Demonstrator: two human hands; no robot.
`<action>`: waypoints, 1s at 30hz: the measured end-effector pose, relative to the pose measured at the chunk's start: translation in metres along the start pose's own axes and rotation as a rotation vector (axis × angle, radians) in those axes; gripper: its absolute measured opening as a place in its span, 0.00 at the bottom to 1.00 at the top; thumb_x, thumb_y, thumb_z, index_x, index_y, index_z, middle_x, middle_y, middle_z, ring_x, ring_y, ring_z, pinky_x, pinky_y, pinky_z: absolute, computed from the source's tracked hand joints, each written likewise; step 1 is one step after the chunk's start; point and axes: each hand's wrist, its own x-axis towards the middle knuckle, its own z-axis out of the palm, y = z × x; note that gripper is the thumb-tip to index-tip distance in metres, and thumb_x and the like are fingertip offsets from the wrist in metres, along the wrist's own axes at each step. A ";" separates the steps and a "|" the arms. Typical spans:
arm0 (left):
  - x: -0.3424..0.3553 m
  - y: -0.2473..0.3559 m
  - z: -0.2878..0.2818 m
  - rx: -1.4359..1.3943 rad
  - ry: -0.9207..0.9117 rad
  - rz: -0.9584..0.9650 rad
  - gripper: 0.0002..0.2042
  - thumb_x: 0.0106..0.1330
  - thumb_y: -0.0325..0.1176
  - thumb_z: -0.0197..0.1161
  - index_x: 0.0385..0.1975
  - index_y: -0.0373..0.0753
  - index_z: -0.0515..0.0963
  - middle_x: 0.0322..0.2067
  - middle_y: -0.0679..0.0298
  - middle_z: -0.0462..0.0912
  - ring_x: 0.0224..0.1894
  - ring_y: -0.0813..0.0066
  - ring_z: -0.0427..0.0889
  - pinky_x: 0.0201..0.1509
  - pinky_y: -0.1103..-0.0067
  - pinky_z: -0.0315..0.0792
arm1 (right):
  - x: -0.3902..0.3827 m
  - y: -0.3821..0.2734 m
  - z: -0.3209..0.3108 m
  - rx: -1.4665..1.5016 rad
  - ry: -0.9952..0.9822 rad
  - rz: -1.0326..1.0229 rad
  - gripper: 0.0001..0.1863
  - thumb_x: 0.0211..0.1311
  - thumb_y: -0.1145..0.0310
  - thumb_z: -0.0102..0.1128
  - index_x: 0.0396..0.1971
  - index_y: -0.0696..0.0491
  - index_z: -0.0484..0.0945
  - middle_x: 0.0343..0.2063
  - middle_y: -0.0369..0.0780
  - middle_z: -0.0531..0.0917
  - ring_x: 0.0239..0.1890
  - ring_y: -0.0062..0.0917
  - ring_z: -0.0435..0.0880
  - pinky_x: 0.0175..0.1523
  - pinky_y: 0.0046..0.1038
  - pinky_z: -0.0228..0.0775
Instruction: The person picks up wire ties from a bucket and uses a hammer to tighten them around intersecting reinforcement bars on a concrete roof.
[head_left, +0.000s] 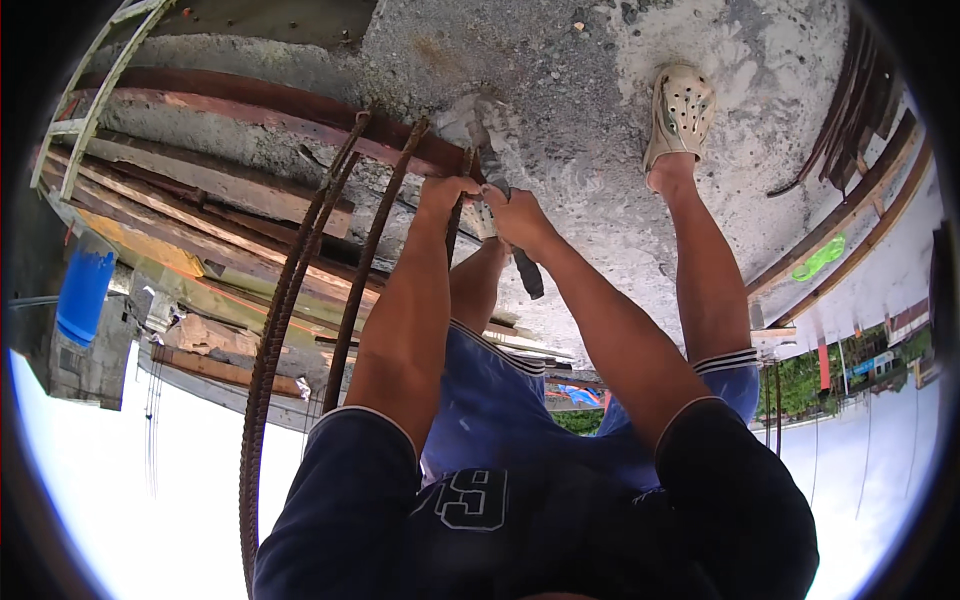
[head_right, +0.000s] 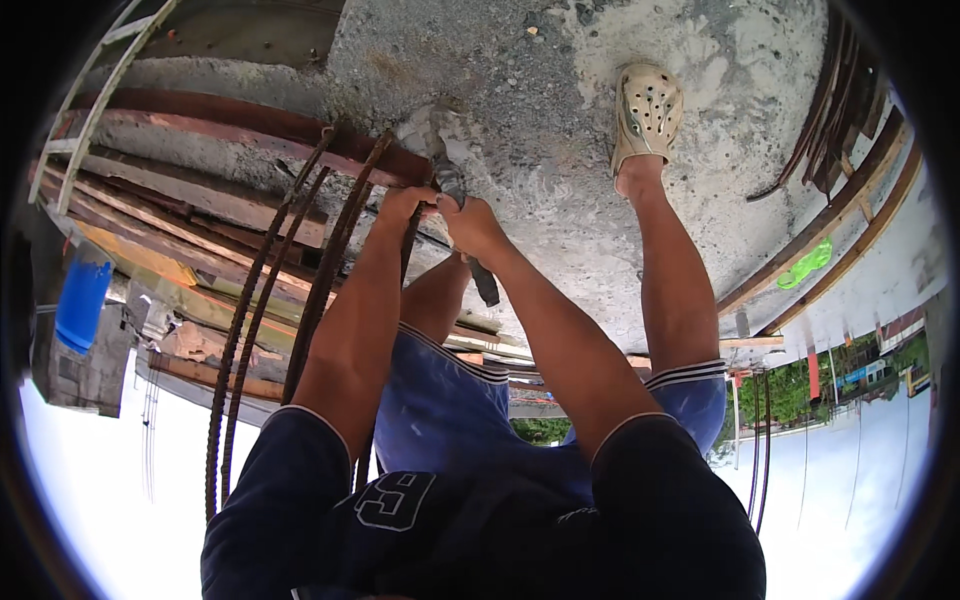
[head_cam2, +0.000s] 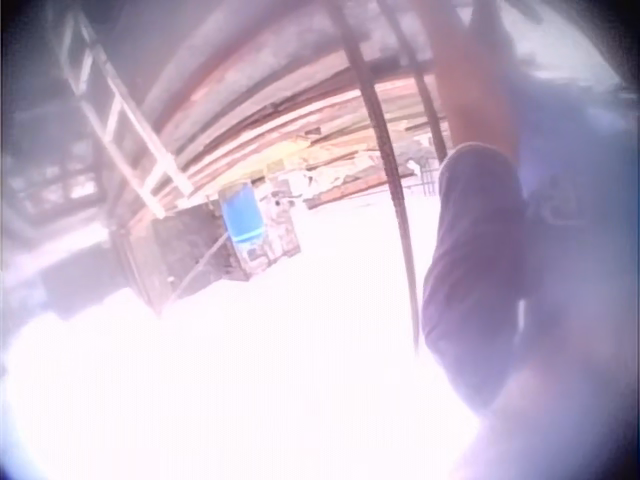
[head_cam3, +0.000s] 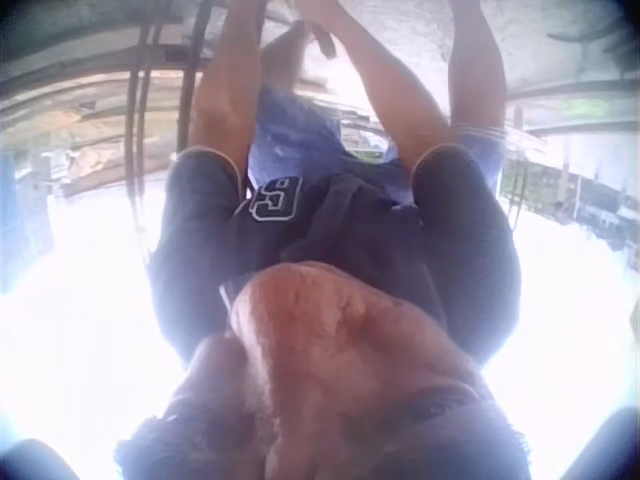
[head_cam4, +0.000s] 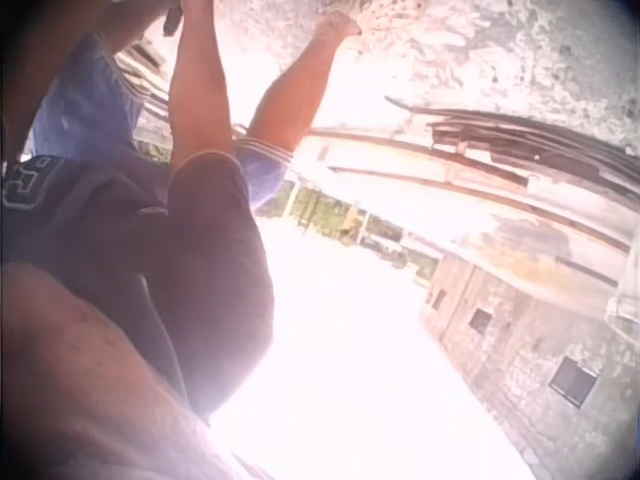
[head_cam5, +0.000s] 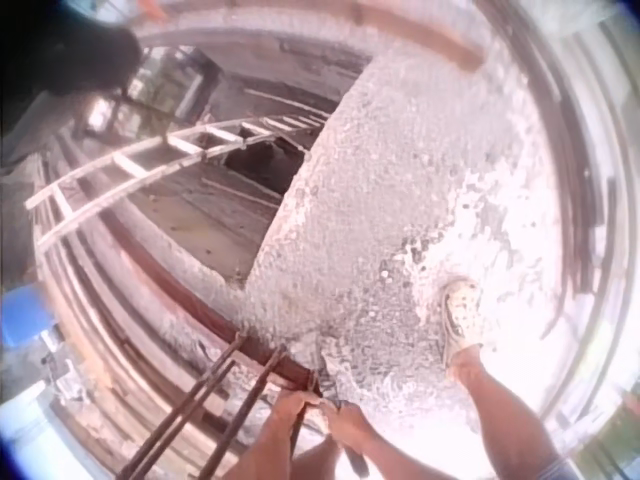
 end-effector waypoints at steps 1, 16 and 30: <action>-0.002 -0.010 -0.027 -0.026 -0.009 0.014 0.10 0.47 0.30 0.71 0.28 0.34 0.84 0.27 0.58 0.85 0.26 0.71 0.84 0.27 0.76 0.74 | -0.006 -0.025 0.003 0.338 -0.091 0.208 0.18 0.68 0.52 0.54 0.29 0.53 0.73 0.17 0.35 0.72 0.14 0.20 0.67 0.21 0.29 0.65; -0.009 0.002 -0.016 -0.099 -0.033 0.020 0.09 0.42 0.21 0.69 0.25 0.28 0.83 0.27 0.56 0.85 0.24 0.68 0.83 0.27 0.76 0.78 | 0.002 -0.020 0.001 -0.098 0.072 -0.057 0.19 0.68 0.51 0.54 0.32 0.54 0.72 0.18 0.35 0.74 0.15 0.19 0.72 0.21 0.26 0.64; -0.007 -0.007 -0.024 -0.086 0.004 0.032 0.09 0.48 0.29 0.70 0.27 0.31 0.83 0.25 0.55 0.84 0.21 0.69 0.83 0.21 0.78 0.72 | -0.005 -0.059 -0.023 0.047 0.108 -0.050 0.20 0.68 0.55 0.53 0.32 0.60 0.75 0.17 0.37 0.74 0.14 0.22 0.72 0.17 0.27 0.66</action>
